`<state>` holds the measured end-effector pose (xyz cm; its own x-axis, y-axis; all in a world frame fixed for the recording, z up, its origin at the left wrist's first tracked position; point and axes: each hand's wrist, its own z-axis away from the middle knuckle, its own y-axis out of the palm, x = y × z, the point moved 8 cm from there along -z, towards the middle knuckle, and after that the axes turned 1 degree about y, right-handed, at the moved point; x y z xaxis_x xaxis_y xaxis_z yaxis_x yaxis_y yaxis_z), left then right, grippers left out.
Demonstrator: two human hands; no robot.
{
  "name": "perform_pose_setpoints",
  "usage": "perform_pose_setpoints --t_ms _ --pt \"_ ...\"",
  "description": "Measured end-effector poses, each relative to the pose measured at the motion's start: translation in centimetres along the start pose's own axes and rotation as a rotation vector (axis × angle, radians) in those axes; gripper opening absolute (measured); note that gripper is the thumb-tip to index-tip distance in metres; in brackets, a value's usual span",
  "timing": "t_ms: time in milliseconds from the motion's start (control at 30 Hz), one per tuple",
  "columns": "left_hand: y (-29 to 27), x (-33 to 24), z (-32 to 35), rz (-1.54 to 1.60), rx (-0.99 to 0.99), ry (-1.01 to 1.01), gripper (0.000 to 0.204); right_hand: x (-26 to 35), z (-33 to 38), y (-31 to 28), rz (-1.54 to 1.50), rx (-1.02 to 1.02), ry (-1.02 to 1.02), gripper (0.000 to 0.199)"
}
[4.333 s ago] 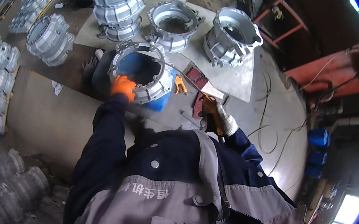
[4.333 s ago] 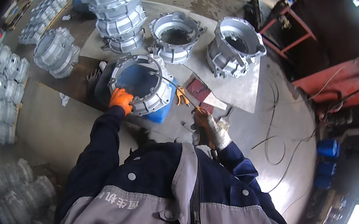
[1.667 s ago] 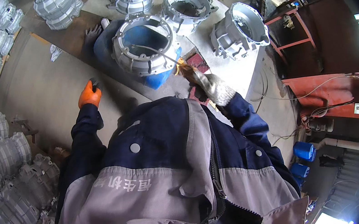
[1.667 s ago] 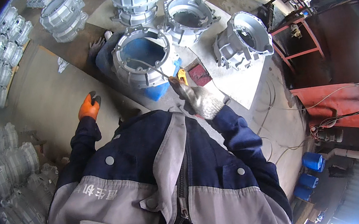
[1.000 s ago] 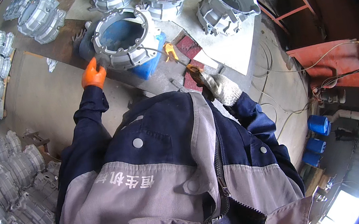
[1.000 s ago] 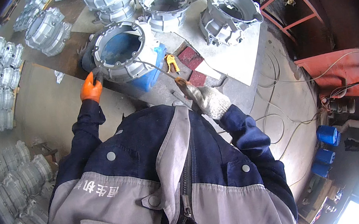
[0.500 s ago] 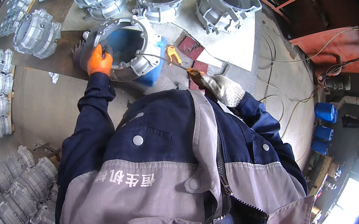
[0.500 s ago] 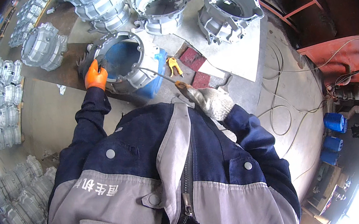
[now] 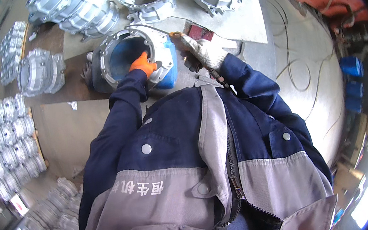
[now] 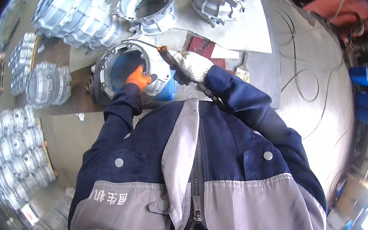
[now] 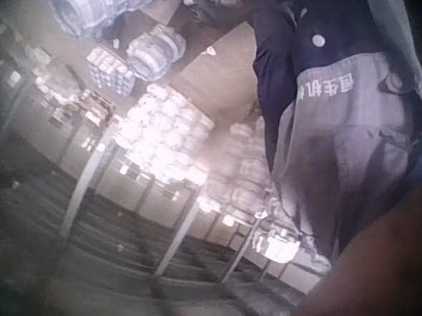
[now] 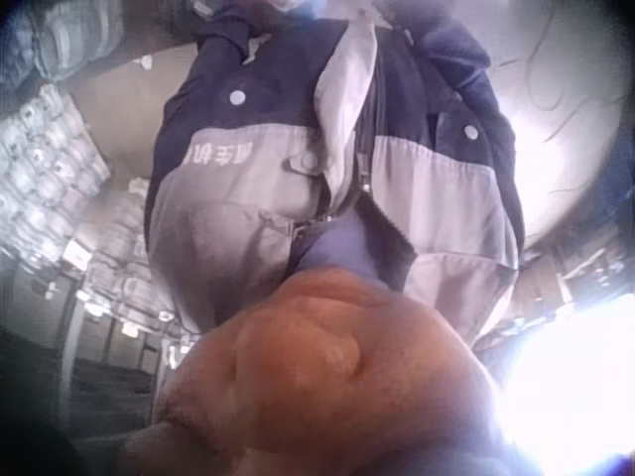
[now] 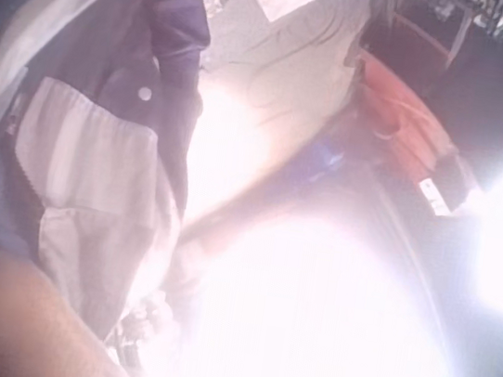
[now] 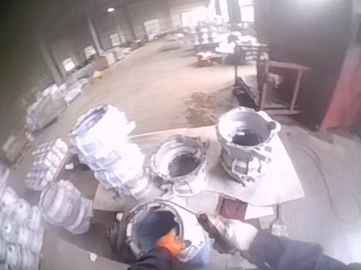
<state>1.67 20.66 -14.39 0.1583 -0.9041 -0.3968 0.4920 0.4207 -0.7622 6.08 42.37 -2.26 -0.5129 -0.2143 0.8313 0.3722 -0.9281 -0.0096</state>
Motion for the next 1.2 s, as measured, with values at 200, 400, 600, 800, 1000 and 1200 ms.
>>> perform_pose_setpoints --t_ms 200,400,600,800,1000,1200 --pt "2.1 0.4 -1.7 0.068 0.098 0.049 0.069 -5.9 4.2 -5.1 -0.338 -0.111 0.108 0.074" --pt "2.4 0.9 -2.5 0.38 -0.002 -0.005 0.062 -12.4 11.4 -7.2 -0.666 -0.044 0.067 0.056" --pt "2.9 0.9 -2.5 0.006 0.226 0.035 0.074 -20.9 13.4 -6.9 -0.689 -0.07 0.326 0.053" --pt "0.5 3.9 2.0 -0.251 0.205 0.067 0.077 -23.7 11.5 -6.4 -0.872 -0.113 0.287 0.05" --pt "0.7 6.9 4.3 -0.26 0.153 0.111 0.062 -24.0 10.5 -4.6 -1.133 0.068 0.18 0.047" --pt "0.3 6.3 4.7 -0.375 -0.007 0.17 0.062 -25.3 7.6 -2.8 -1.085 0.107 0.163 0.043"
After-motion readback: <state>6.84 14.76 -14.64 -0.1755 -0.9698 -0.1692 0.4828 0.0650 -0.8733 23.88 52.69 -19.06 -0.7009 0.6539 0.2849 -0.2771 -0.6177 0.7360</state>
